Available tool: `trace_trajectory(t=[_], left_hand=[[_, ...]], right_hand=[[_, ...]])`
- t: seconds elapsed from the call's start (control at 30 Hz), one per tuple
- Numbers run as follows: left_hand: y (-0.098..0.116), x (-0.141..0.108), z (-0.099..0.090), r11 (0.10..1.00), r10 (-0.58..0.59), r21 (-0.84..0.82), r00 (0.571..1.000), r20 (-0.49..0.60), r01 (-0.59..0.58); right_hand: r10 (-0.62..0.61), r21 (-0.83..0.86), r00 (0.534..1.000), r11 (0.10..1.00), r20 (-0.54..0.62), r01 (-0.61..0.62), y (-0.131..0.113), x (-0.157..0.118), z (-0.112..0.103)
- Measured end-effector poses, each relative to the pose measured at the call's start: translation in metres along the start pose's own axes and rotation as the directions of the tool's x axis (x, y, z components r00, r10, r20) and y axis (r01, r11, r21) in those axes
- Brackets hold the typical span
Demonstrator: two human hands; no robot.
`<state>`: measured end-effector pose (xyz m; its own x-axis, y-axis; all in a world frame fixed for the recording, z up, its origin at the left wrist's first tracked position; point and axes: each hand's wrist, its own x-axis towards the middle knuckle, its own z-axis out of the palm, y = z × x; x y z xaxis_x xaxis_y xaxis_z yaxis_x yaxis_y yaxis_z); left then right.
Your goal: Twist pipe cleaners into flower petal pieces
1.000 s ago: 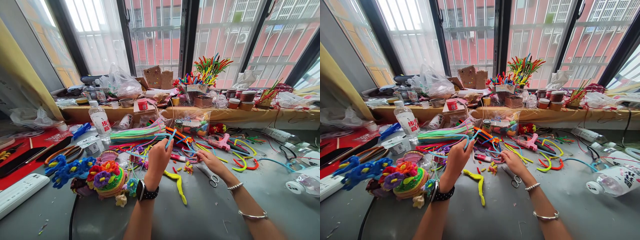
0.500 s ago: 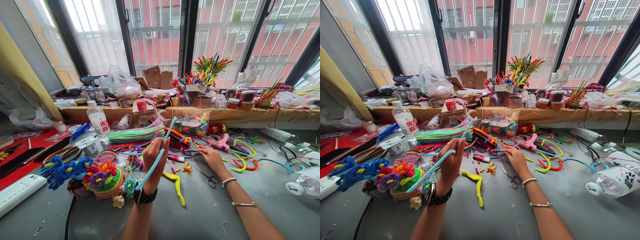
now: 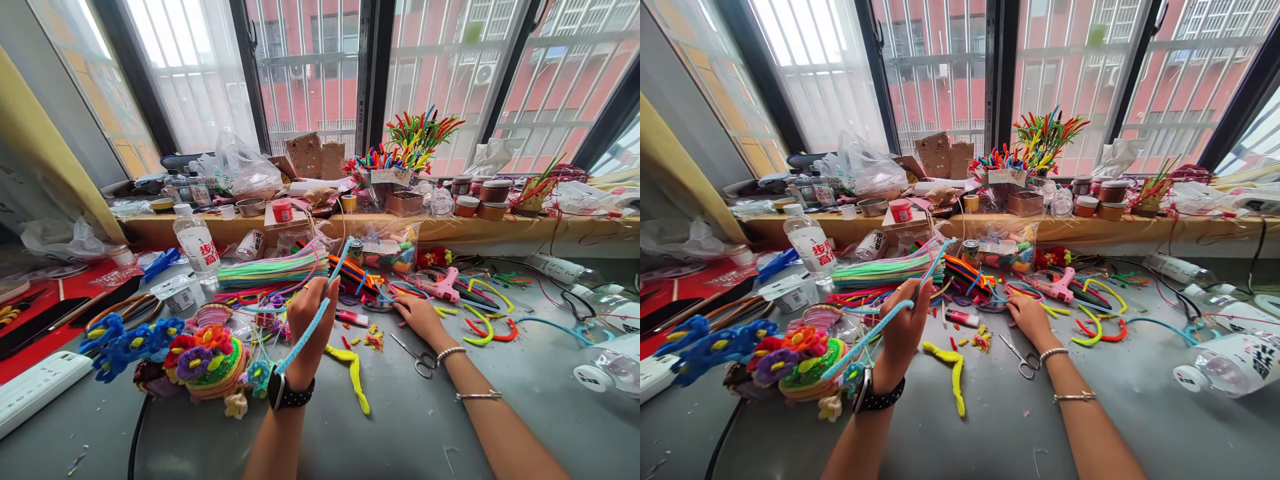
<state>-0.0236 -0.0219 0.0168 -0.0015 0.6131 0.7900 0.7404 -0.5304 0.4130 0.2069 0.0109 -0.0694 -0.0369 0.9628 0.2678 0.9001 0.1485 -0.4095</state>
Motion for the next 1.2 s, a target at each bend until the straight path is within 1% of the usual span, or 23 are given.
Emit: trace_trajectory(t=[0.1, 0.2, 0.27, 0.37, 0.47, 0.57, 0.67, 0.73, 0.83, 0.9, 0.97, 1.03, 1.1, 1.2], left_hand=[[0.0, 0.001, 0.0, 1.0, -0.012, -0.005, 1.0, -0.002, 0.012], [0.0, 0.002, -0.002, 1.0, -0.01, 0.007, 0.999, -0.031, 0.011], [0.001, 0.003, -0.003, 1.0, -0.013, 0.006, 0.999, -0.041, 0.013], [0.001, 0.004, -0.004, 1.0, -0.014, 0.01, 0.999, -0.04, 0.015], [0.0, 0.004, -0.004, 1.0, -0.005, 0.018, 0.999, -0.043, 0.006], [0.001, 0.004, -0.003, 1.0, 0.001, 0.019, 0.998, -0.057, 0.0], [0.001, 0.004, -0.002, 1.0, -0.002, 0.016, 0.998, -0.056, 0.003], [0.001, 0.004, -0.001, 1.0, -0.006, 0.005, 0.999, -0.05, 0.007], [0.0, 0.003, 0.0, 1.0, -0.006, -0.003, 0.999, -0.05, 0.006], [0.0, 0.003, 0.0, 1.0, -0.006, -0.006, 0.999, -0.048, 0.006], [0.0, 0.003, -0.001, 1.0, -0.005, -0.01, 0.999, -0.039, 0.005], [0.002, 0.003, -0.001, 1.0, -0.006, -0.011, 1.0, -0.022, 0.006], [0.003, 0.003, -0.001, 1.0, -0.01, -0.01, 1.0, 0.003, 0.01], [0.003, 0.002, 0.0, 1.0, -0.014, -0.014, 0.999, 0.037, 0.015]], right_hand=[[-0.023, 0.01, 0.999, 1.0, -0.031, 0.024, 0.003, 0.002, -0.001], [-0.088, 0.028, 0.994, 0.996, -0.063, 0.09, 0.001, -0.002, -0.002], [-0.11, 0.034, 0.99, 0.993, -0.085, 0.113, -0.002, -0.005, -0.003], [-0.089, 0.021, 0.988, 0.996, -0.123, 0.092, -0.005, -0.008, -0.005], [-0.027, 0.042, 0.987, 0.999, -0.159, 0.034, -0.004, -0.012, -0.009], [0.023, 0.08, 0.988, 0.997, -0.156, -0.011, -0.003, -0.02, -0.013], [0.038, 0.101, 0.99, 0.995, -0.134, -0.025, -0.004, -0.028, -0.015], [0.012, 0.113, 0.99, 0.994, -0.142, 0.004, -0.003, -0.033, -0.015], [-0.075, 0.067, 0.976, 0.994, -0.203, 0.09, 0.001, -0.037, -0.012], [-0.113, 0.003, 0.961, 0.993, -0.251, 0.117, 0.004, -0.038, -0.009], [-0.123, -0.051, 0.956, 0.992, -0.267, 0.113, 0.006, -0.038, -0.007], [-0.117, -0.086, 0.964, 0.991, -0.239, 0.099, 0.009, -0.037, -0.005], [-0.092, -0.115, 0.972, 0.991, -0.217, 0.068, 0.011, -0.037, -0.004], [-0.058, -0.136, 0.97, 0.99, -0.235, 0.026, 0.012, -0.036, -0.004]])
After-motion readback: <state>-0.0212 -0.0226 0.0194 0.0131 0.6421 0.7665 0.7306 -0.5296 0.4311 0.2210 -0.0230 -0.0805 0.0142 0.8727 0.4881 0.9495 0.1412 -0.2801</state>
